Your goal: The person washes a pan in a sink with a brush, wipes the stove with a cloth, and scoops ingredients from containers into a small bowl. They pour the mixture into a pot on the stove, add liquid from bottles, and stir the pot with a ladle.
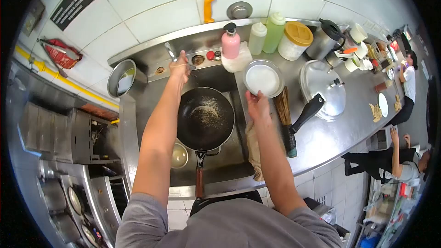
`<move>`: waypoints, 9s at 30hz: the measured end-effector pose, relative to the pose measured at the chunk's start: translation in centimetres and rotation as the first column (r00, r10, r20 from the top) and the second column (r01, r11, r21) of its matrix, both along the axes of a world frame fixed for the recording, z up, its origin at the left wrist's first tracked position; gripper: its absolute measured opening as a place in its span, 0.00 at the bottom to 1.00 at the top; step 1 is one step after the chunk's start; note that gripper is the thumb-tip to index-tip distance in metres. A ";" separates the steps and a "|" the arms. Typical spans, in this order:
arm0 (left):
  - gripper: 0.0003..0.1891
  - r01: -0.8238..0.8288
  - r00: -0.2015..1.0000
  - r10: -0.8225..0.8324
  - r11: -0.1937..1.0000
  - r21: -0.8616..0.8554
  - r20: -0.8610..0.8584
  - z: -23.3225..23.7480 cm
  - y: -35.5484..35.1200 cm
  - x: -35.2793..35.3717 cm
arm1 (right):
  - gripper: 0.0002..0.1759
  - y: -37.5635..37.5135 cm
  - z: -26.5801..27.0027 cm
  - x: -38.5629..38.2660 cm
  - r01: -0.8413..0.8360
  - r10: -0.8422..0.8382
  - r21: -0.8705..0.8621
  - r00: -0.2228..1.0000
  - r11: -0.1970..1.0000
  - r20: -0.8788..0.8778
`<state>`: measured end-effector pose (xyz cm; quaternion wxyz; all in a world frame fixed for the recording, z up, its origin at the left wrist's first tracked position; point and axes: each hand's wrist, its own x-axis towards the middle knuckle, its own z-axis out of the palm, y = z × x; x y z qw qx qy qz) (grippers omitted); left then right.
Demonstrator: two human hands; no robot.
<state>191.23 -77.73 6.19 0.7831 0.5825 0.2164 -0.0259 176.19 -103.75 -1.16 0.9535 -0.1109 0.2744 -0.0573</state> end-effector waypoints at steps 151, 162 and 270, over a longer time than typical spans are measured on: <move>0.21 0.589 0.760 -0.611 0.792 -0.161 -0.223 -9.6 8.3 -34.8 | 0.41 10.1 11.2 -12.2 0.100 0.289 -0.273 0.235 -0.957 -0.928; 0.13 0.522 0.699 -0.695 0.657 -0.544 -0.168 -4.9 9.5 -34.4 | 0.37 0.3 5.2 -17.8 -0.364 -0.101 -0.545 0.886 -0.755 -0.452; 0.13 -0.509 -0.279 0.918 0.108 0.854 -0.282 -10.6 30.6 -110.6 | 0.11 80.4 -1.8 -67.5 0.539 0.469 -0.766 -0.809 0.350 -0.354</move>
